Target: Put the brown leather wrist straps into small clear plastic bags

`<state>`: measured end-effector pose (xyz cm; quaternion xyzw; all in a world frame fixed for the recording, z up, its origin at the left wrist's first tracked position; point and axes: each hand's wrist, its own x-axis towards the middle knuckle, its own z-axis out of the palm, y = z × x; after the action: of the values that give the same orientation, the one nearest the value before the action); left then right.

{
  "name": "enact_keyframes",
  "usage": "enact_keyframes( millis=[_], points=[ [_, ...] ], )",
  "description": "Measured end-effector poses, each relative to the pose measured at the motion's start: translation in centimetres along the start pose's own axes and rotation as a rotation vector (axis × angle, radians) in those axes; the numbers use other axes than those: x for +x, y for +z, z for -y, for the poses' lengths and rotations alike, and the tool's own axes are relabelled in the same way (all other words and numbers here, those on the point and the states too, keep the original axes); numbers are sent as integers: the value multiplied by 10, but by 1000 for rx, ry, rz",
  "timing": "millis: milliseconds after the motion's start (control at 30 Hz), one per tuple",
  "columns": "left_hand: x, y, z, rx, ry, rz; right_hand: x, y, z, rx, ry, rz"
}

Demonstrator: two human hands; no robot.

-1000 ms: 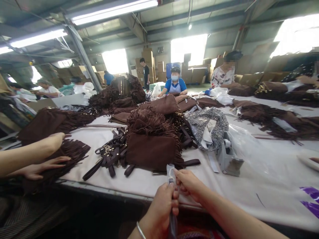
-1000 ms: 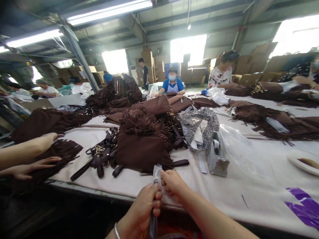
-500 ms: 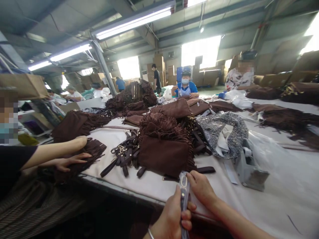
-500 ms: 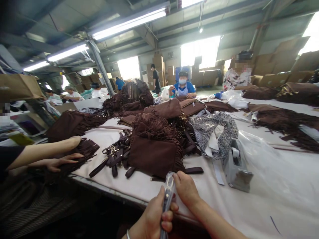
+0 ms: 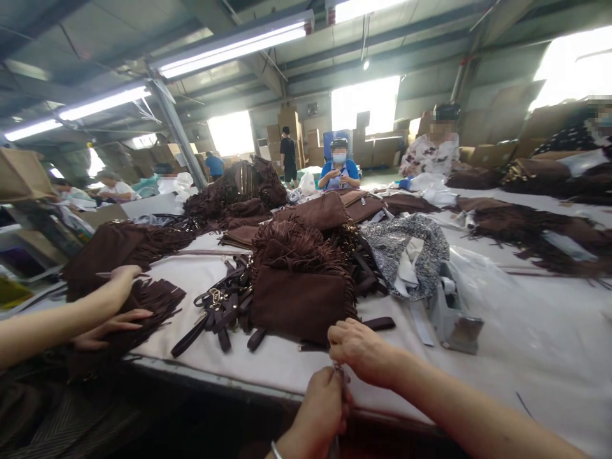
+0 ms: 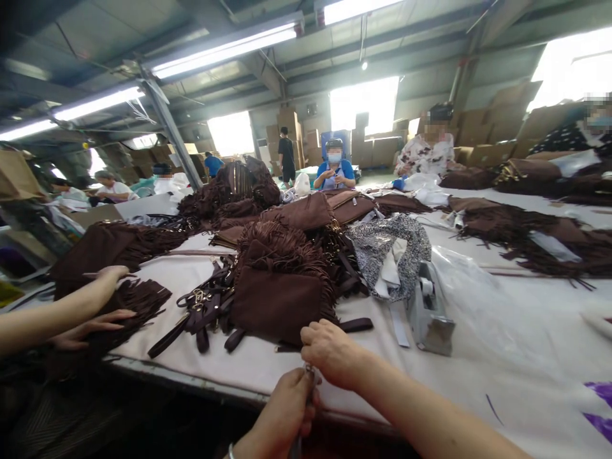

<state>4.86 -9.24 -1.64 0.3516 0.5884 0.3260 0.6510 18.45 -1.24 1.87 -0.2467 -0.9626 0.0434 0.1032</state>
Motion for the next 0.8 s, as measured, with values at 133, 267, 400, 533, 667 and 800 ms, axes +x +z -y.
enact_keyframes(
  millis=[133,267,400,533,667,800],
  points=[
    [-1,-8,0,-221,-108,94,-3,9,-7,-18,-88,-44],
    [2,-17,-2,-595,-274,278,-15,26,-9,-11,-68,-164],
    [5,-13,-2,-576,-289,241,-27,32,-9,-2,-62,-204],
    [4,-5,-3,-399,-209,129,-37,17,-4,85,-49,-170],
    [2,-4,-4,-325,-183,107,-40,9,1,103,-46,-140],
    [1,-4,1,-233,-141,79,-31,16,1,107,-36,-105]
  ],
)
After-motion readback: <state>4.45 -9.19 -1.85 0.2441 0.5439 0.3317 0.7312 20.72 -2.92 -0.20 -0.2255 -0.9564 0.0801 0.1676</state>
